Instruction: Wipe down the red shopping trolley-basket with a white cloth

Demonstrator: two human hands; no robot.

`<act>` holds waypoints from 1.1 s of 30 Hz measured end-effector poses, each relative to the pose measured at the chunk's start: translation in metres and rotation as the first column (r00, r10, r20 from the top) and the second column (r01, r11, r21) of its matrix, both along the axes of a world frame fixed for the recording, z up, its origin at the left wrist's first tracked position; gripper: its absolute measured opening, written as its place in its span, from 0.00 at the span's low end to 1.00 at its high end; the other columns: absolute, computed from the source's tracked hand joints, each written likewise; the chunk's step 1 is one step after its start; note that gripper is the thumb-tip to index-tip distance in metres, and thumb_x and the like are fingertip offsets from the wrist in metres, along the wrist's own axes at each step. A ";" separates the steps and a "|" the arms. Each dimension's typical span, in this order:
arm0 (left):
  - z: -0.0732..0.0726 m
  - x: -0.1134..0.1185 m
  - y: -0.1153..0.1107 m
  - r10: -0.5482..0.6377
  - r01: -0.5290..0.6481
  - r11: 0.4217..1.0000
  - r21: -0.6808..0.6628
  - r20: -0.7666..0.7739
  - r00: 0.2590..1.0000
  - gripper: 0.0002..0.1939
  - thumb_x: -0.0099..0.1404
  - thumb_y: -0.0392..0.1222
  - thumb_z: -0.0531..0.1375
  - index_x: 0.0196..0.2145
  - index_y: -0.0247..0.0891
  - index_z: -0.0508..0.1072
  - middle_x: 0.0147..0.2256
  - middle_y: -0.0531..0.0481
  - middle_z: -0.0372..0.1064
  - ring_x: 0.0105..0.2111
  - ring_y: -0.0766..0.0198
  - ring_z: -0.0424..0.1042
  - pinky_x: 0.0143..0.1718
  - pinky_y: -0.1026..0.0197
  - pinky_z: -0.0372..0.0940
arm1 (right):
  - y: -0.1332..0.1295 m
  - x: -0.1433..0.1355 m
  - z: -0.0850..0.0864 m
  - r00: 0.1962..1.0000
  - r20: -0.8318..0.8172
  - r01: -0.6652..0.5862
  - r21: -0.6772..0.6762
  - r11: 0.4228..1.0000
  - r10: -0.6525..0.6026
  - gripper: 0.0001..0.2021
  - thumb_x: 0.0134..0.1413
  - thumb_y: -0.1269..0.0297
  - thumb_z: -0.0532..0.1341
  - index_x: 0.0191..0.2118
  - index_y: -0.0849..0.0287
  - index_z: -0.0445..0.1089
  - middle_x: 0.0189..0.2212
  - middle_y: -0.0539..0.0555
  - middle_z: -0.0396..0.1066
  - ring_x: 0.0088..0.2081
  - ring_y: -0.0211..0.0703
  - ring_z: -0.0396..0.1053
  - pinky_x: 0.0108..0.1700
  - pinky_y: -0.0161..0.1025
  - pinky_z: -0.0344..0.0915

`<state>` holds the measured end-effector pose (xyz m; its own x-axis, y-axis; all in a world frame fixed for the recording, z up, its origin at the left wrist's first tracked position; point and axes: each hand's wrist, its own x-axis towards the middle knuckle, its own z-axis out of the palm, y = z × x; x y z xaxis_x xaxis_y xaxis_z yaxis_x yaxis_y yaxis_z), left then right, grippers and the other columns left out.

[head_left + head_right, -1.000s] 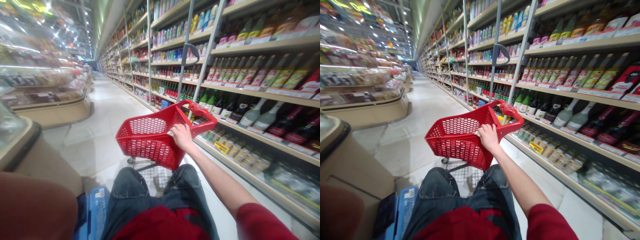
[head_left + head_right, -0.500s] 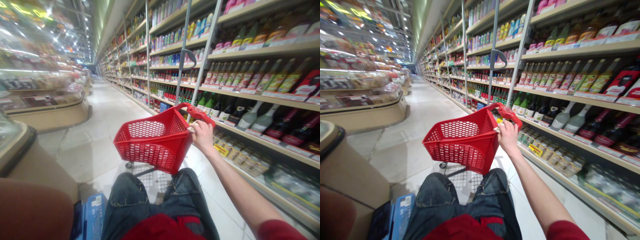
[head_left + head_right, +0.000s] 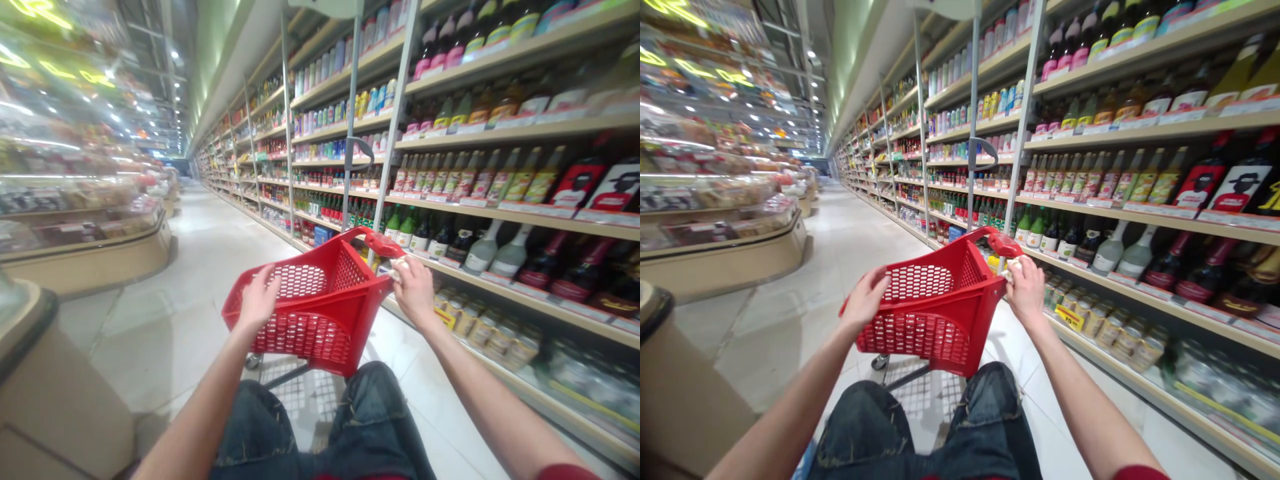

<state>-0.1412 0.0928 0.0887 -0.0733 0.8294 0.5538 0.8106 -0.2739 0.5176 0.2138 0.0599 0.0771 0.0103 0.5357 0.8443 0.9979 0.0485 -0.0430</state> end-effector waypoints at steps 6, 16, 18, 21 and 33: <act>-0.073 0.031 -0.006 -0.008 -0.047 0.982 -0.181 -0.292 0.956 0.22 0.61 0.43 0.52 0.53 0.40 0.62 0.56 0.40 0.59 0.58 0.50 0.55 0.56 0.35 0.46 | 0.007 -0.047 -0.012 0.956 0.152 -0.224 -0.174 0.959 0.251 0.19 0.46 0.75 0.53 0.45 0.58 0.68 0.54 0.59 0.61 0.58 0.50 0.52 0.56 0.52 0.50; -0.069 0.034 -0.015 -0.125 0.027 0.960 -0.278 -0.340 0.932 0.23 0.62 0.45 0.50 0.55 0.43 0.60 0.59 0.44 0.56 0.60 0.53 0.50 0.58 0.34 0.41 | 0.011 0.015 0.003 0.996 0.039 -0.074 -0.051 0.996 0.076 0.15 0.48 0.67 0.54 0.43 0.58 0.70 0.49 0.61 0.63 0.51 0.53 0.59 0.50 0.51 0.54; -0.071 0.036 -0.016 -0.140 0.043 0.959 -0.281 -0.338 0.931 0.23 0.63 0.45 0.50 0.56 0.43 0.59 0.59 0.45 0.55 0.61 0.54 0.50 0.58 0.34 0.39 | 0.012 0.000 -0.004 0.995 0.051 -0.083 -0.042 0.996 0.085 0.14 0.48 0.68 0.54 0.41 0.59 0.70 0.49 0.62 0.64 0.51 0.54 0.59 0.50 0.51 0.54; -0.076 0.036 -0.017 -0.144 0.052 0.964 -0.260 -0.349 0.926 0.25 0.62 0.45 0.50 0.57 0.43 0.57 0.60 0.45 0.53 0.61 0.55 0.48 0.58 0.34 0.38 | 0.011 -0.024 -0.013 0.980 0.126 -0.145 -0.089 0.985 0.156 0.15 0.47 0.69 0.54 0.42 0.58 0.69 0.50 0.61 0.63 0.53 0.54 0.57 0.51 0.51 0.54; -0.077 0.041 -0.025 -0.167 0.057 0.949 -0.311 -0.342 0.925 0.30 0.59 0.43 0.54 0.59 0.41 0.54 0.62 0.45 0.46 0.63 0.54 0.43 0.59 0.35 0.34 | 0.006 -0.015 -0.008 0.998 0.049 -0.040 -0.061 0.997 0.043 0.15 0.48 0.68 0.54 0.43 0.59 0.69 0.52 0.62 0.62 0.54 0.53 0.57 0.52 0.53 0.51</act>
